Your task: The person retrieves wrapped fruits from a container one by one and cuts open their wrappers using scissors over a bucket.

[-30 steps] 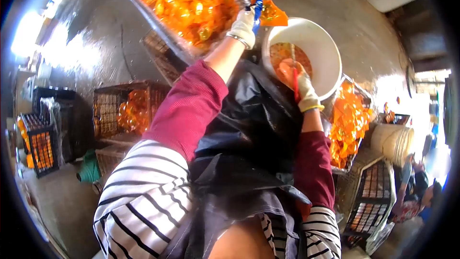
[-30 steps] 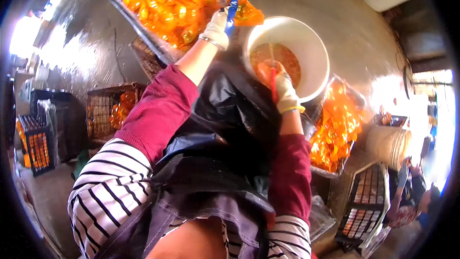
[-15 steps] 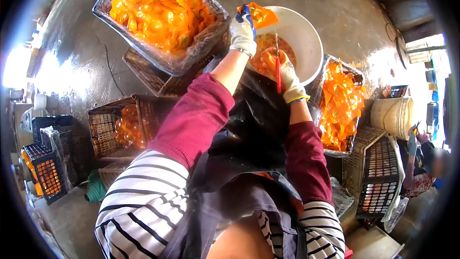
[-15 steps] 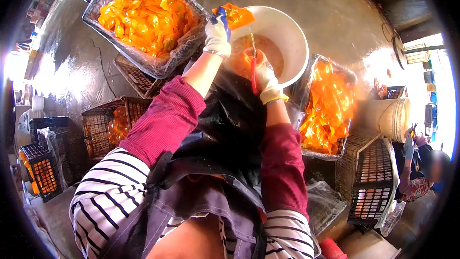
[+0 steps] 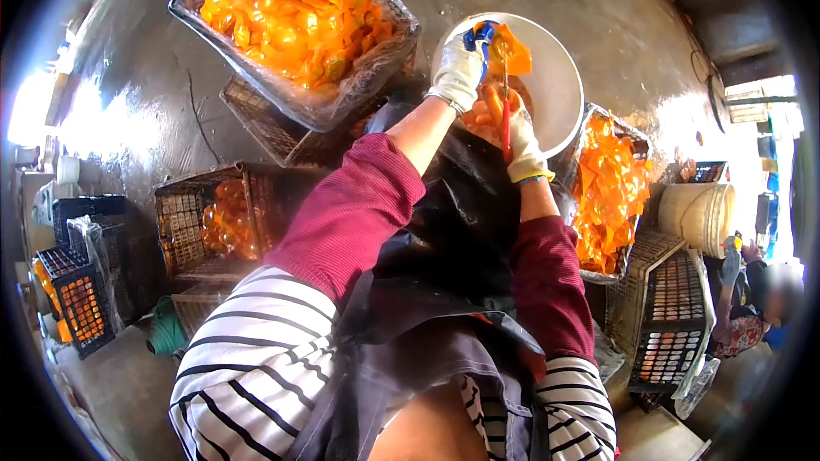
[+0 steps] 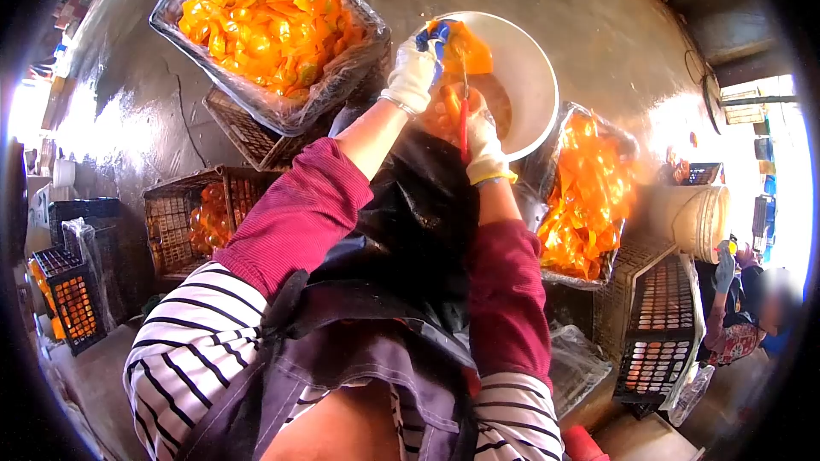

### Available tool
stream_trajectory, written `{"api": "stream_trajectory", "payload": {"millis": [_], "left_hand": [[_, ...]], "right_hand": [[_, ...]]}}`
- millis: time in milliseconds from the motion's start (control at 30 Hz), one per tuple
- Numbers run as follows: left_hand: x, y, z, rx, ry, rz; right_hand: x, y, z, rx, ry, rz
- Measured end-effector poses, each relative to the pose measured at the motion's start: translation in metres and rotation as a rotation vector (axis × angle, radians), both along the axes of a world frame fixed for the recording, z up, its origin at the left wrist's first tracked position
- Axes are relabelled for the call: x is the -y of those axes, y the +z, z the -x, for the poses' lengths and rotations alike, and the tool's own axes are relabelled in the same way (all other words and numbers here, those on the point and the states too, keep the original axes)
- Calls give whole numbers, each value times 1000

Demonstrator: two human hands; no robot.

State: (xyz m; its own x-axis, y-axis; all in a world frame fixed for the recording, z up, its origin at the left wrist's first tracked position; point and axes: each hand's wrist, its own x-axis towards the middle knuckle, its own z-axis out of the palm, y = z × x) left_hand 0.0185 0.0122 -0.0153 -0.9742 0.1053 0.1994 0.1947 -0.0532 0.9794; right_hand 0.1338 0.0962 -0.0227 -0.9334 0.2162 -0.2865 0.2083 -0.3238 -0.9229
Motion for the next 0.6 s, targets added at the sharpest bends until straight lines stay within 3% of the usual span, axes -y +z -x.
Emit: {"api": "stream_trajectory", "payload": {"millis": [100,233,333,367,433,500,567,600], "left_hand": [[6,3,-3,75,-10,138],[9,13,-1,252,-164,10],[14,14,0,181,-264,345],[12,-3,6,1,-253,616],[7,-17,9,17,-271,658],[4,-7,2,95,-287,743],[3,-26,7,-161,-255,844],[4,-23,8,-117,-302,813]], "right_hand": [[-6,2,0,81,27,-35],[-11,11,0,173,70,-163],[-10,14,0,137,30,-97],[-11,1,3,60,1,-204],[-12,-23,12,-95,-57,-418],[-11,-15,9,-81,-92,-154],[-10,4,4,-25,-143,50],[-11,10,0,25,-177,122]]}}
